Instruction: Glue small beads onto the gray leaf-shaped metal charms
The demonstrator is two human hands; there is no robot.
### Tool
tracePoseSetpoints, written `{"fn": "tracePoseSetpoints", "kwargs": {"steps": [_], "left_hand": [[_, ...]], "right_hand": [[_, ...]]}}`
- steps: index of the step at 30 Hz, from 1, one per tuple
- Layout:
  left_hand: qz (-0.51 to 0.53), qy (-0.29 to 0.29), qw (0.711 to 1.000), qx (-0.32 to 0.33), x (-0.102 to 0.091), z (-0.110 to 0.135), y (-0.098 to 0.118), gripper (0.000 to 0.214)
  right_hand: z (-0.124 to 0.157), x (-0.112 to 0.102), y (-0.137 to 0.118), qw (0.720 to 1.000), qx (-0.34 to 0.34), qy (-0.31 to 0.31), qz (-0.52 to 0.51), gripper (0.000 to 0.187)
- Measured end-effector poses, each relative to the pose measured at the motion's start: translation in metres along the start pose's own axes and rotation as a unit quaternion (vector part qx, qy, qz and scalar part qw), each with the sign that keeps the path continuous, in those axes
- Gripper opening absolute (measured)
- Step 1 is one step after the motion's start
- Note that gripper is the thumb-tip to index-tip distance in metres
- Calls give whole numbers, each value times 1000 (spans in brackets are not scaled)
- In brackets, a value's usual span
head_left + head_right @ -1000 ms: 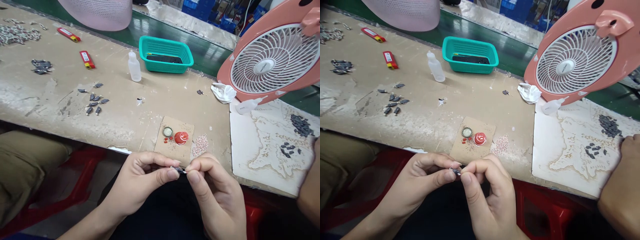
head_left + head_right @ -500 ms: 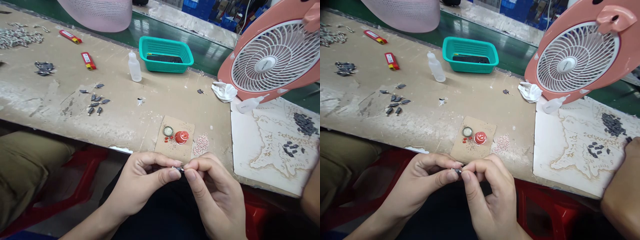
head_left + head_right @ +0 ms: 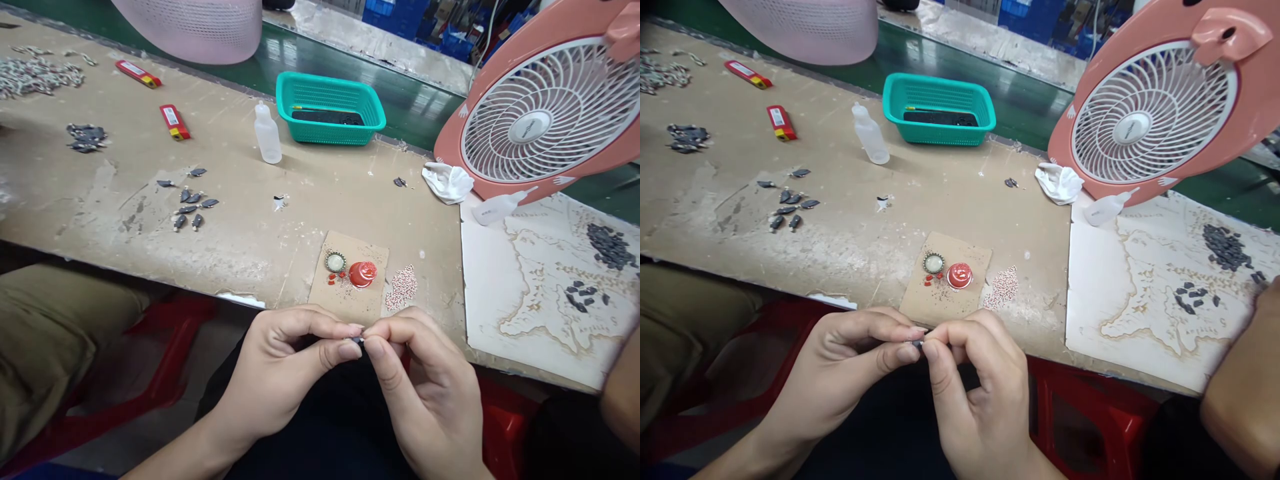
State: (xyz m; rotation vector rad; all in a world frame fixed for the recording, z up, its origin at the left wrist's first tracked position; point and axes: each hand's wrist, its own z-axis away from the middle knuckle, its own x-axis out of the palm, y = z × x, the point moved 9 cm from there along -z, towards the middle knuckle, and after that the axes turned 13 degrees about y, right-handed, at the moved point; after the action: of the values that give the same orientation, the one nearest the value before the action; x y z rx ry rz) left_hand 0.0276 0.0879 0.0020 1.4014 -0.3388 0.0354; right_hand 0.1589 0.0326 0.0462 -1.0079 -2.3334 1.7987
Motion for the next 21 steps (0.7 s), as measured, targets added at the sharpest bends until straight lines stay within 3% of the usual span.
{"fn": "tracePoseSetpoints", "kwargs": {"steps": [10, 15, 21], "left_hand": [[-47, 14, 998, 40, -2, 1, -9, 25], [-47, -4, 997, 68, 1, 1, 0, 29], [-56, -15, 994, 89, 2, 1, 10, 29]], "right_hand": [[11, 6, 21, 999, 23, -24, -8, 11], [12, 1, 32, 995, 72, -26, -65, 9], [11, -3, 23, 997, 48, -4, -62, 9]]}}
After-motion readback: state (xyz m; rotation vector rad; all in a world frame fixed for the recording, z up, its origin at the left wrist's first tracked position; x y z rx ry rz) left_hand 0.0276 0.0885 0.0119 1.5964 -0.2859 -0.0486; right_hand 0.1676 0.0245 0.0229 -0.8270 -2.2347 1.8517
